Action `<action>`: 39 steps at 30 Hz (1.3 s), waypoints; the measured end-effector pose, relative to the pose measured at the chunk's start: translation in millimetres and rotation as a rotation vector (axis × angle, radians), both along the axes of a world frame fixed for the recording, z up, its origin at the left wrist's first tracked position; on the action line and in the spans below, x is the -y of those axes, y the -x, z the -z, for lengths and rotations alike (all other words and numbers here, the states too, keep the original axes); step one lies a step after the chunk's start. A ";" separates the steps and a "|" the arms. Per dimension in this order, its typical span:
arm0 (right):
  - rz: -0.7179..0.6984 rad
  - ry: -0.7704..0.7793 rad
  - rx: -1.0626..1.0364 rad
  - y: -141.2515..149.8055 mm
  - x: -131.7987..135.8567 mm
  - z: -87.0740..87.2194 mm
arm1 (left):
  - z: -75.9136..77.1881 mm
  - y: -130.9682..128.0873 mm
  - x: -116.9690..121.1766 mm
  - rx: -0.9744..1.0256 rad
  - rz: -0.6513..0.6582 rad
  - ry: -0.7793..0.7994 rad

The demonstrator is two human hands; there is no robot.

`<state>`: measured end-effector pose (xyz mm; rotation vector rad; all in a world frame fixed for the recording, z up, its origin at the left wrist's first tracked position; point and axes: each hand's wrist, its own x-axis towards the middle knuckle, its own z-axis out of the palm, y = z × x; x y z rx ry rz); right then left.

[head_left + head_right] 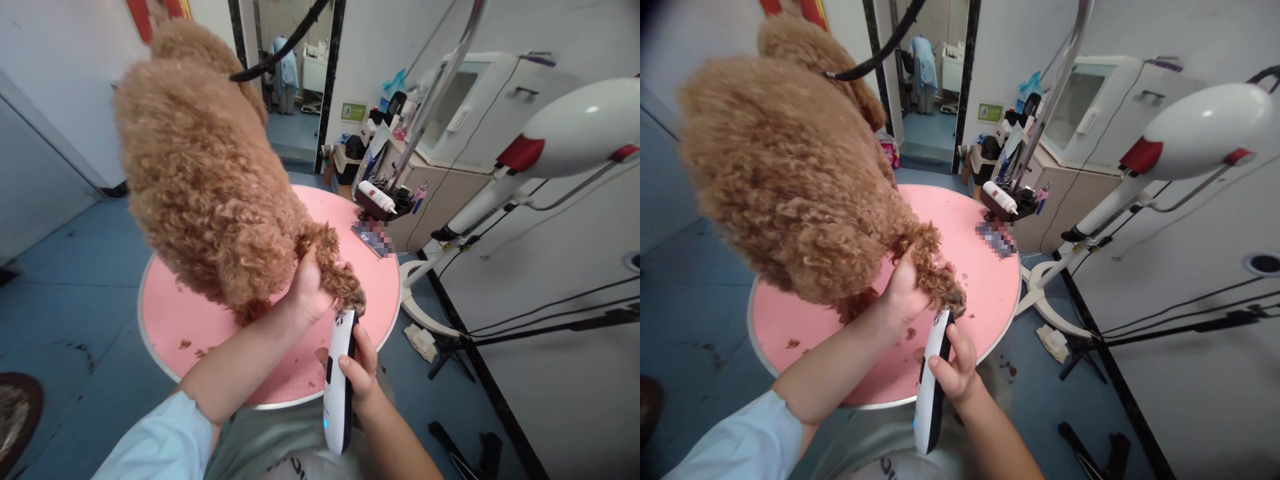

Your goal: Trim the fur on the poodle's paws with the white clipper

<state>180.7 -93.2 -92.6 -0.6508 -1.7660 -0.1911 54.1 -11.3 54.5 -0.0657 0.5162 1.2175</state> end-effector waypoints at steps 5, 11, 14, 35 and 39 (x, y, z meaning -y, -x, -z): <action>-0.001 0.017 -0.102 7.8 -1.7 -1.4 | -1.0 -1.2 -0.2 -0.009 -0.061 -0.040; -0.120 0.219 -0.323 6.0 14.7 -24.4 | 0.0 3.4 2.0 0.013 -0.032 -0.081; -0.236 0.404 -0.680 7.4 22.8 -41.4 | 4.0 5.4 2.4 0.033 0.001 -0.105; -0.327 0.516 -0.710 -2.5 7.7 -60.3 | 13.2 10.2 -1.5 0.062 -0.015 -0.135; -0.396 0.563 -0.652 -3.7 -1.3 -73.1 | 14.7 12.9 -1.3 0.065 0.009 -0.168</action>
